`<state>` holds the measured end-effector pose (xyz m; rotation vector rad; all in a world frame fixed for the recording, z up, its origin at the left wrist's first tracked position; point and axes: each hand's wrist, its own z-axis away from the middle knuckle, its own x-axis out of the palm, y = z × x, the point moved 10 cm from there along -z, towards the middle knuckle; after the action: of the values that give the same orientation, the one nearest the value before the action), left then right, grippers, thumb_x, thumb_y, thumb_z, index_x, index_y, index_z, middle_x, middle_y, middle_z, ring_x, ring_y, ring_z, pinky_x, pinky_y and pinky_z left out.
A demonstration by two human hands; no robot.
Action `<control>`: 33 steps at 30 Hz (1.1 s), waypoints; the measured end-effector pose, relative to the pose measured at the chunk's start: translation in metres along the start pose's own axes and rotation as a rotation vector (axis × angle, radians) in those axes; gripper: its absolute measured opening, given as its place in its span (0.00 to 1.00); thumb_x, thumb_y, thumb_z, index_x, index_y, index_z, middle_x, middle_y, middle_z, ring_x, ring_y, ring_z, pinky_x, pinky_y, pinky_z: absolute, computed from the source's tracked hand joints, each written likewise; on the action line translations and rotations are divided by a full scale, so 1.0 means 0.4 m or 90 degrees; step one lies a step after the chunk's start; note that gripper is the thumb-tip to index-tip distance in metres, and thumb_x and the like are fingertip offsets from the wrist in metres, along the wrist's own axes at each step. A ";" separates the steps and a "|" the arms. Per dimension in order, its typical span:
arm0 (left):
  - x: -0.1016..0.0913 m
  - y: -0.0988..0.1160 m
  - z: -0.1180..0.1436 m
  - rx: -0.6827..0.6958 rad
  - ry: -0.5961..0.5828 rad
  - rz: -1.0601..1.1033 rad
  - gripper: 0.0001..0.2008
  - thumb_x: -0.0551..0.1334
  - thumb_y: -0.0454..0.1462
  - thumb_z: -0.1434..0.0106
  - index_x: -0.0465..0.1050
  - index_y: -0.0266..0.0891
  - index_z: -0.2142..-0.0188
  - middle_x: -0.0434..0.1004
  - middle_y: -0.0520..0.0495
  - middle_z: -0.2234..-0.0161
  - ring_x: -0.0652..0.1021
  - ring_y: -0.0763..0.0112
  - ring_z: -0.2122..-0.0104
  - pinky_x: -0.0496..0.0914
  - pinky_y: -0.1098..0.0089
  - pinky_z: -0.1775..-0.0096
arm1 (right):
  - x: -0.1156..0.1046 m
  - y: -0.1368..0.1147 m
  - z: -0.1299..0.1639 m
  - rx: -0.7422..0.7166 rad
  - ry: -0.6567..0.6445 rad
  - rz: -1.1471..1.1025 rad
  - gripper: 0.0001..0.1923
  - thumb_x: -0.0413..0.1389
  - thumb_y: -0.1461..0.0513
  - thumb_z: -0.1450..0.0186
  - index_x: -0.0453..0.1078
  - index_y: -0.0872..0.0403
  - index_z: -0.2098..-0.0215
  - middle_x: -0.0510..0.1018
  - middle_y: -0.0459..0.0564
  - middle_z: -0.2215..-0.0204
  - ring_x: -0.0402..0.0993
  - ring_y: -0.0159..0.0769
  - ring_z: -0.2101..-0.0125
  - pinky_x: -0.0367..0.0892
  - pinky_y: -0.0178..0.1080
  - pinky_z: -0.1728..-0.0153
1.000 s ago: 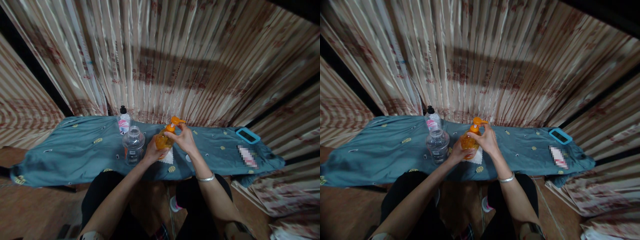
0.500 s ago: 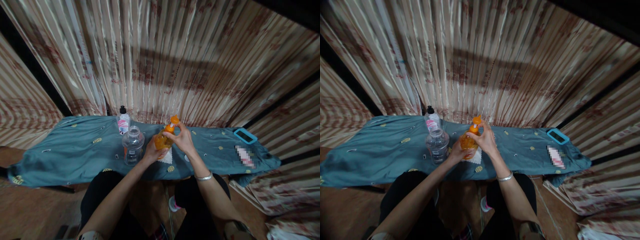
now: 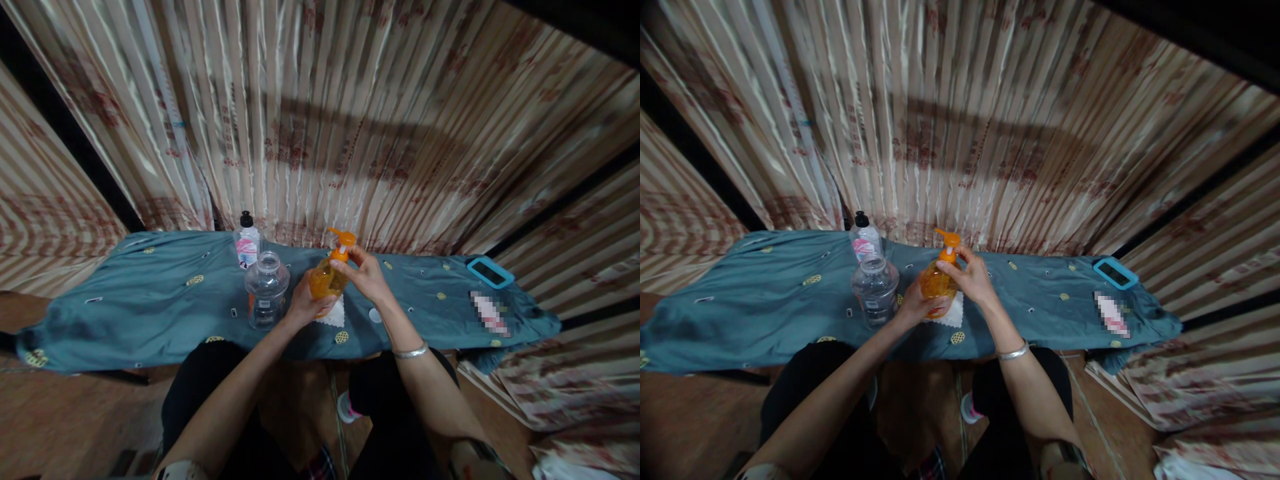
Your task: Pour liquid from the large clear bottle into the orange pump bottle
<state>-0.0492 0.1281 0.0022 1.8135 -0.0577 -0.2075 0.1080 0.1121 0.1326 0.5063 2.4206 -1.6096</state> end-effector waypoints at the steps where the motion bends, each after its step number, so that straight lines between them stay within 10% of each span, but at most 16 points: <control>1: 0.000 0.000 0.000 0.004 0.002 0.005 0.31 0.83 0.43 0.48 0.77 0.45 0.47 0.91 0.44 0.50 0.88 0.50 0.50 0.82 0.53 0.46 | -0.001 -0.012 -0.001 -0.010 -0.002 0.007 0.27 0.72 0.35 0.40 0.81 0.47 0.62 0.92 0.55 0.56 0.88 0.59 0.49 0.77 0.59 0.37; 15: 0.007 -0.019 -0.003 0.014 -0.016 -0.001 0.33 0.83 0.45 0.47 0.75 0.45 0.45 0.90 0.45 0.48 0.87 0.50 0.48 0.80 0.52 0.44 | -0.041 -0.049 0.010 0.019 0.051 0.136 0.35 0.76 0.31 0.50 0.76 0.47 0.63 0.92 0.62 0.58 0.87 0.70 0.51 0.74 0.74 0.39; 33: 0.008 -0.016 -0.002 0.036 -0.020 -0.011 0.31 0.82 0.45 0.46 0.76 0.45 0.46 0.90 0.42 0.49 0.88 0.47 0.50 0.82 0.52 0.47 | 0.006 -0.023 0.004 -0.043 -0.070 -0.033 0.25 0.72 0.39 0.36 0.84 0.49 0.56 0.91 0.51 0.56 0.85 0.51 0.52 0.75 0.53 0.42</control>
<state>-0.0465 0.1301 -0.0043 1.8683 -0.0715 -0.2488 0.1022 0.1076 0.1391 0.3368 2.4153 -1.5271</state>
